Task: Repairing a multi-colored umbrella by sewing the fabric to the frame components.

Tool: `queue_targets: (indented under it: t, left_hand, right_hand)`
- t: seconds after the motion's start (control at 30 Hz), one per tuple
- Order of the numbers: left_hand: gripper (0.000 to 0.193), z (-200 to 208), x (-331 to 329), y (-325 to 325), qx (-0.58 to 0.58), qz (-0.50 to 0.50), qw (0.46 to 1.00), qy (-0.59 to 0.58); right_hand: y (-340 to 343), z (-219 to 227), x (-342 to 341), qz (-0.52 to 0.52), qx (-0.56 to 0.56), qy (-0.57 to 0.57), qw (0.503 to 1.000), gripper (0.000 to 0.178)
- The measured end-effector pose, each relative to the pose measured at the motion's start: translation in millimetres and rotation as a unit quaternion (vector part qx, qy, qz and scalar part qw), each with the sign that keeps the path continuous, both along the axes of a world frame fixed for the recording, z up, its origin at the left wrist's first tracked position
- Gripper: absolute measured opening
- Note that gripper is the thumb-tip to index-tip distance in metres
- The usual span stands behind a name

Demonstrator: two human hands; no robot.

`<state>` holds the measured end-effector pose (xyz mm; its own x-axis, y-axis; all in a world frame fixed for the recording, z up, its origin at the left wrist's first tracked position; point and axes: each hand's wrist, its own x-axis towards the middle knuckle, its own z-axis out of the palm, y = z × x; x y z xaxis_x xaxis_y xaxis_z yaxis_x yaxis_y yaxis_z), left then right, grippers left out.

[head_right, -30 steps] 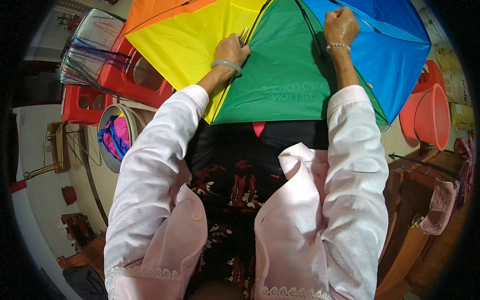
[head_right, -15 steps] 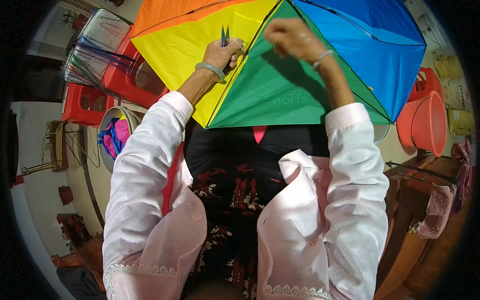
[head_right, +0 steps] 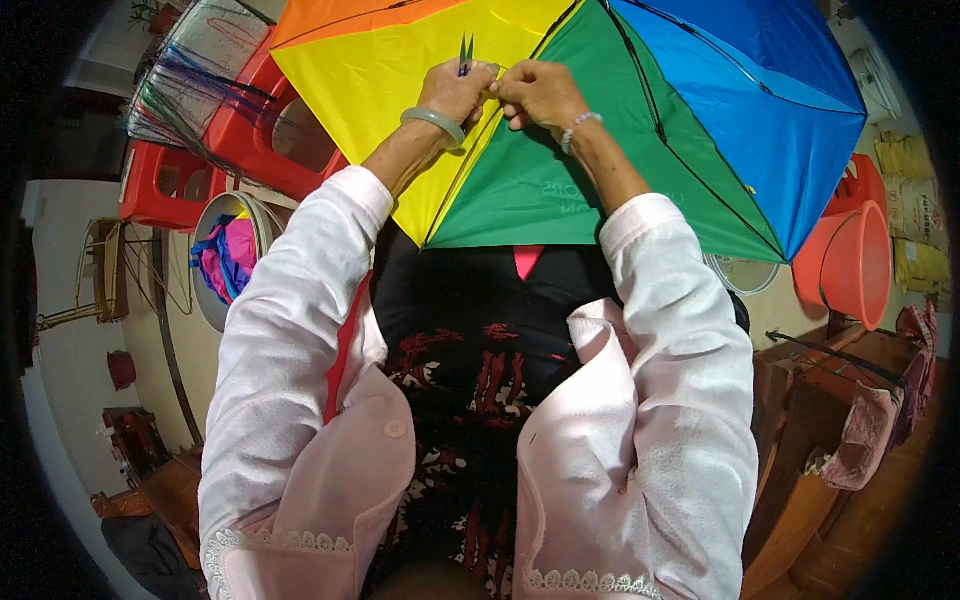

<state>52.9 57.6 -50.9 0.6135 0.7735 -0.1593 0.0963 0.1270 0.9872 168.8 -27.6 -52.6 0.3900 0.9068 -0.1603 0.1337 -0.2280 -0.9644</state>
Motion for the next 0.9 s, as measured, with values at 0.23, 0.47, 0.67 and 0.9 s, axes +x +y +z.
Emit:
queue_targets:
  t: [0.23, 0.47, 0.67, 0.9]
  left_hand:
    - [0.022, -11, 0, 15, 0.068, -0.073, 0.992, 0.075]
    - [0.022, -6, 1, 13, 0.086, -0.151, 0.978, 0.112]
    - [0.023, -23, 7, 14, 0.341, -0.136, 0.927, 0.073]
    - [0.023, -27, 10, 19, 0.383, -0.137, 0.906, 0.120]
  right_hand:
    - [-13, 24, 55, -0.121, 0.204, 0.169, 0.957, 0.018]
    - [-32, 26, 65, -0.140, 0.246, 0.148, 0.948, 0.021]
    - [-43, 44, 57, -0.139, 0.188, 0.127, 0.964, 0.022]
    - [-79, 66, 57, -0.131, 0.155, 0.071, 0.977, 0.022]
